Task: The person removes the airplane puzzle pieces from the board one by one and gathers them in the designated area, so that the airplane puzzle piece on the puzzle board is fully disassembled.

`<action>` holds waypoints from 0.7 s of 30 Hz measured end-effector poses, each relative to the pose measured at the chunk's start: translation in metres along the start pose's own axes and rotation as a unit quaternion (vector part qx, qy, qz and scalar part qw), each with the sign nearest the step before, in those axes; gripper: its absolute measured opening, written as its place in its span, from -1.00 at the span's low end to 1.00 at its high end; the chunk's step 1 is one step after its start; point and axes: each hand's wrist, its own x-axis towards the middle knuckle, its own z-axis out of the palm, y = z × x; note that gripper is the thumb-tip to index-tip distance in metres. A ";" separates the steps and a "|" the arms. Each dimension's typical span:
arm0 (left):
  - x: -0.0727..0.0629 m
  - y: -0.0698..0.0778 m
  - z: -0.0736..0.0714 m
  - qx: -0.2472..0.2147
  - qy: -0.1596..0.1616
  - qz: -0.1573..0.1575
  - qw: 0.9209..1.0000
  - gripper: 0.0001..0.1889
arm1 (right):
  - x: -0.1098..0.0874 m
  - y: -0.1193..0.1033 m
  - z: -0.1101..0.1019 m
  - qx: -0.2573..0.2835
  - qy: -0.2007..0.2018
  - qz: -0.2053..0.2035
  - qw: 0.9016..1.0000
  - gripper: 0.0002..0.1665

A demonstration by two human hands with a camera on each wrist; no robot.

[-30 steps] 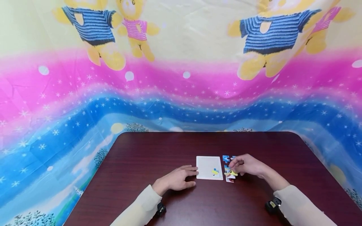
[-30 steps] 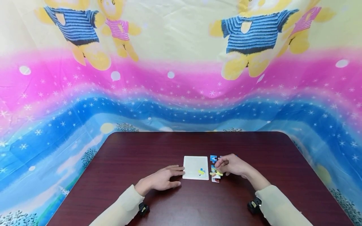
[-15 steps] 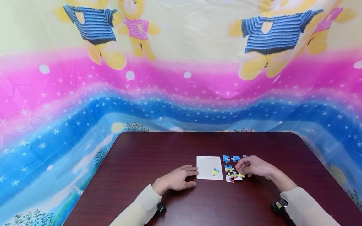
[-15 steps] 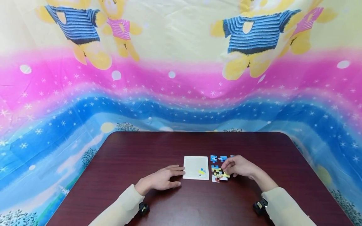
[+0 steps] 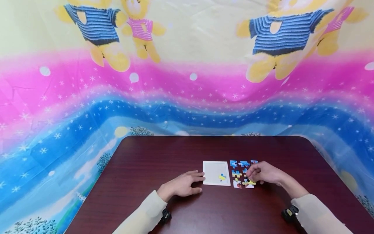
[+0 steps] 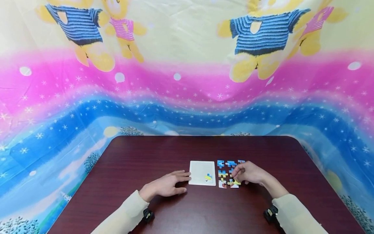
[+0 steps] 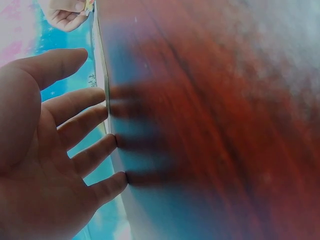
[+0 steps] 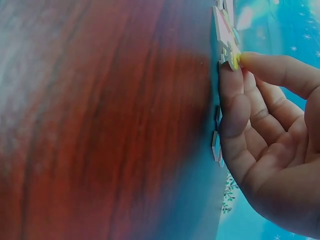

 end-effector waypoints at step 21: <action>0.000 0.000 0.000 0.006 0.003 0.003 1.000 -0.46 | -0.001 0.001 0.001 -0.022 0.022 0.015 0.999 -0.78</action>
